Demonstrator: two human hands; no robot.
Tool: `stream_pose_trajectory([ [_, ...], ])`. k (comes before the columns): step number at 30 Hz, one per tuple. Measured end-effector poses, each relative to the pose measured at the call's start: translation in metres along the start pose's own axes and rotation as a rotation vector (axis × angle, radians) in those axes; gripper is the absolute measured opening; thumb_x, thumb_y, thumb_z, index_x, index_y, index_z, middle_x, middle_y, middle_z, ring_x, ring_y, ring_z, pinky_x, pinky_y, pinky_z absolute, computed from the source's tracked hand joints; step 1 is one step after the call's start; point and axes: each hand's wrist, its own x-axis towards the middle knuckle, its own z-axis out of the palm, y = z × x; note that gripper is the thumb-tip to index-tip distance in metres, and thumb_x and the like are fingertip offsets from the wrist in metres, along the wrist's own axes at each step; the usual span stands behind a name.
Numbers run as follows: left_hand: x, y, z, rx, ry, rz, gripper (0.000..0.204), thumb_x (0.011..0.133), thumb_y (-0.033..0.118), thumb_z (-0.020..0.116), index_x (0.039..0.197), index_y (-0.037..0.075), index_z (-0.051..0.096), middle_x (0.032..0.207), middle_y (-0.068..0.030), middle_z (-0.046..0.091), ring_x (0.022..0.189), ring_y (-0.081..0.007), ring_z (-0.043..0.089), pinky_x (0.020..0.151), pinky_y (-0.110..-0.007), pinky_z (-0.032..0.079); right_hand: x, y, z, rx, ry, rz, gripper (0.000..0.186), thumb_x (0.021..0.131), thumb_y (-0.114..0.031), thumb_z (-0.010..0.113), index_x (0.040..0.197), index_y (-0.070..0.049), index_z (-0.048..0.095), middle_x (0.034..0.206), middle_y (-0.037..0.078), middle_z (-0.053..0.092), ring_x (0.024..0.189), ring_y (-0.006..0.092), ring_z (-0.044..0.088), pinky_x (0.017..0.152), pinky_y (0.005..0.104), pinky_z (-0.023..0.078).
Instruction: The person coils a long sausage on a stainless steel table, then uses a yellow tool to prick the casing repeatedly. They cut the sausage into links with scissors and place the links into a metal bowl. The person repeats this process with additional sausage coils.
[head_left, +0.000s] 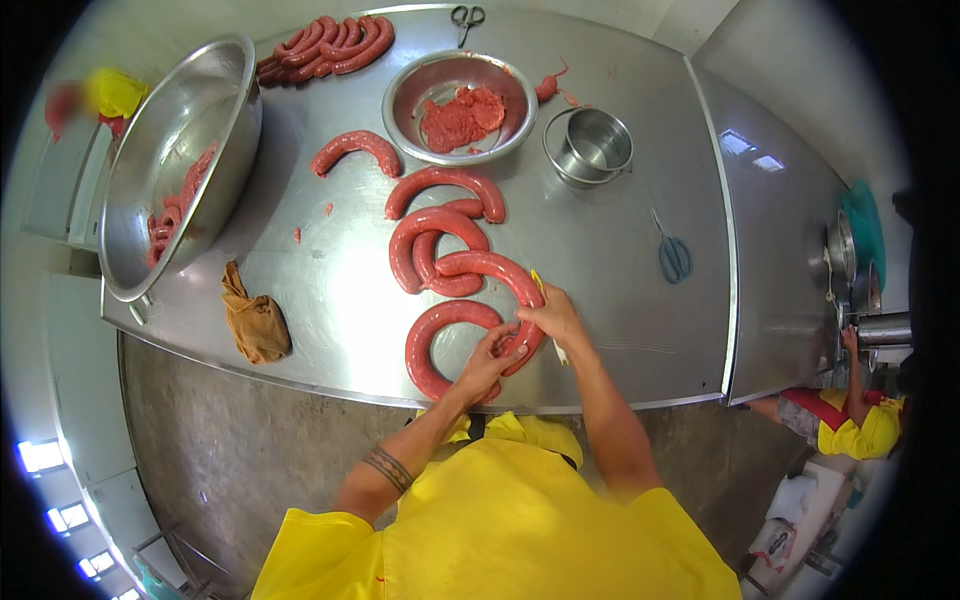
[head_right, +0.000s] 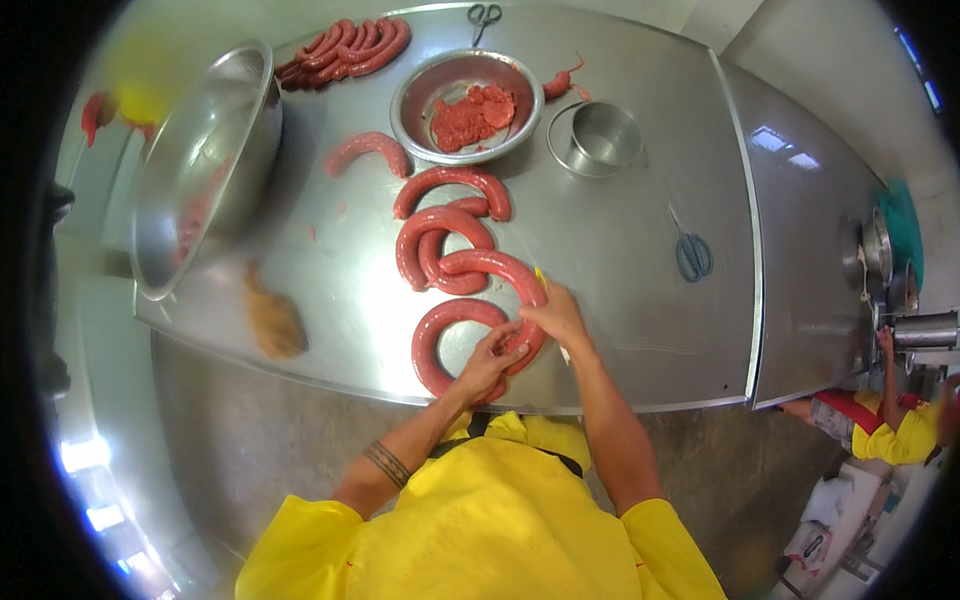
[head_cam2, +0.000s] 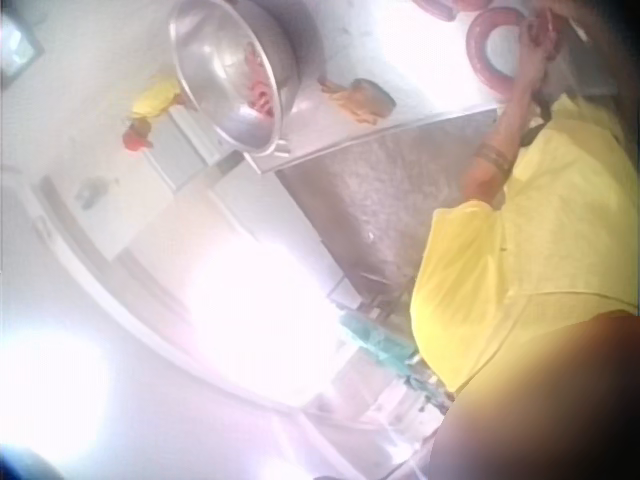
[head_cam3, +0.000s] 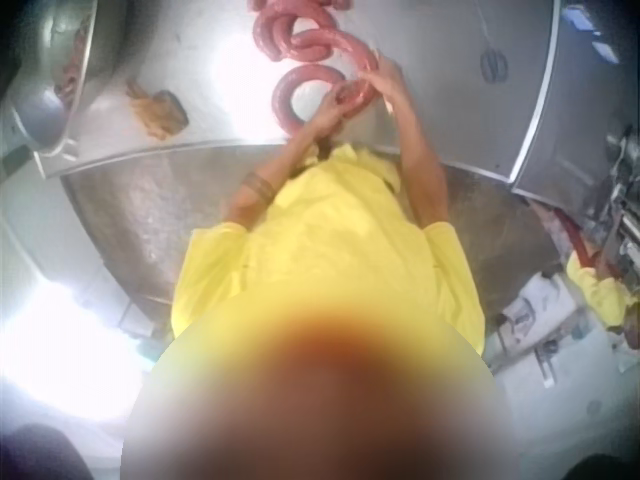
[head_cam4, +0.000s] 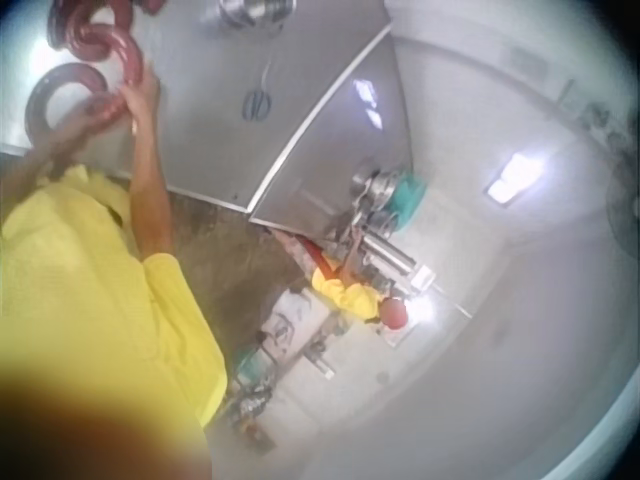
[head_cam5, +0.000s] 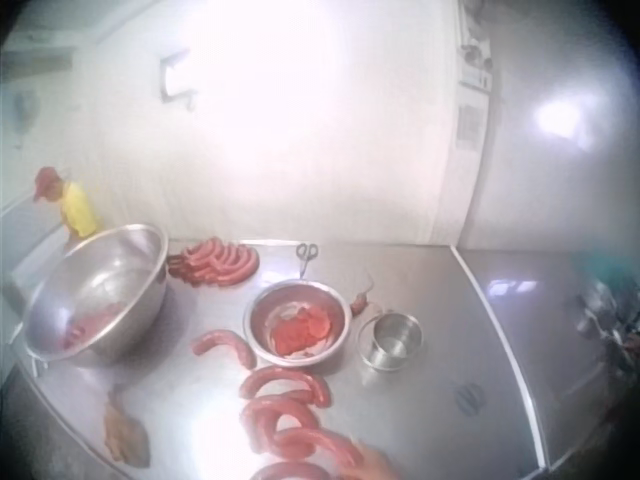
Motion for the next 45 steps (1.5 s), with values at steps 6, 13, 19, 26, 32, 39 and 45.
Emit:
stream_pose_trajectory([
  [6,-0.001,0.021,-0.011,0.680,0.086,0.117,0.030,0.094,0.022,0.074,0.113,-0.002,0.070,0.090,-0.0064,0.070,0.081,-0.0149,0.065,0.074,-0.030,0.053,0.002,0.006,0.019,-0.258,0.168,0.107,0.043,0.064,-0.027,0.080,0.095,0.000,0.068,0.086,0.019,0.071,0.084,0.0351,0.070,0.077,0.0438,0.053],
  [13,0.010,0.098,0.005,-0.066,-0.210,-0.169,0.020,0.091,0.014,0.075,0.106,0.002,0.069,0.092,-0.0055,0.071,0.082,-0.0101,0.064,0.070,-0.025,0.052,0.019,0.010,0.006,-0.429,0.257,0.061,0.051,0.062,-0.034,0.087,0.094,-0.002,0.063,0.089,0.018,0.070,0.084,0.0381,0.068,0.076,0.0459,0.053],
  [19,0.096,0.273,-0.034,-0.235,-0.328,0.721,0.024,0.091,0.016,0.076,0.108,0.006,0.061,0.103,-0.0108,0.069,0.093,-0.0169,0.065,0.083,-0.031,0.052,0.023,-0.003,-0.014,-0.475,0.060,0.043,0.057,0.066,-0.044,0.084,0.101,-0.003,0.066,0.097,0.020,0.071,0.094,0.0406,0.068,0.084,0.0477,0.053],
  [26,0.132,0.249,-0.088,1.197,0.482,0.407,0.029,0.093,0.018,0.066,0.116,0.000,0.064,0.111,-0.0179,0.072,0.095,-0.0255,0.070,0.085,-0.041,0.054,0.016,0.025,-0.019,-0.317,0.053,-0.037,0.053,0.074,-0.043,0.083,0.101,-0.001,0.065,0.090,0.017,0.069,0.086,0.0332,0.068,0.079,0.0434,0.053],
  [32,0.019,0.102,-0.103,1.117,0.246,0.396,0.050,0.081,0.016,0.078,0.127,0.007,0.061,0.112,-0.0205,0.063,0.105,-0.0389,0.061,0.093,-0.046,0.051,0.002,0.066,-0.071,-0.204,0.206,-0.069,0.037,0.086,-0.028,0.079,0.108,-0.002,0.065,0.088,0.010,0.067,0.080,0.0193,0.064,0.074,0.0345,0.053],
  [39,-0.038,0.045,-0.098,1.284,0.448,0.171,0.062,0.076,-0.001,0.067,0.136,0.010,0.055,0.119,-0.0196,0.056,0.114,-0.0409,0.055,0.096,-0.048,0.048,0.034,0.076,-0.216,-0.644,0.826,-0.318,0.028,0.089,-0.020,0.073,0.112,-0.005,0.066,0.100,0.015,0.068,0.099,0.0322,0.067,0.088,0.0411,0.052],
  [45,-0.041,0.028,-0.042,1.141,0.177,0.356,0.025,0.084,0.018,0.072,0.103,0.003,0.069,0.101,-0.0191,0.064,0.099,-0.0385,0.061,0.085,-0.048,0.050,0.033,0.116,-0.249,-0.982,0.669,0.087,0.049,0.092,-0.035,0.070,0.124,-0.002,0.056,0.131,0.018,0.053,0.116,0.0411,0.057,0.095,0.0536,0.048],
])
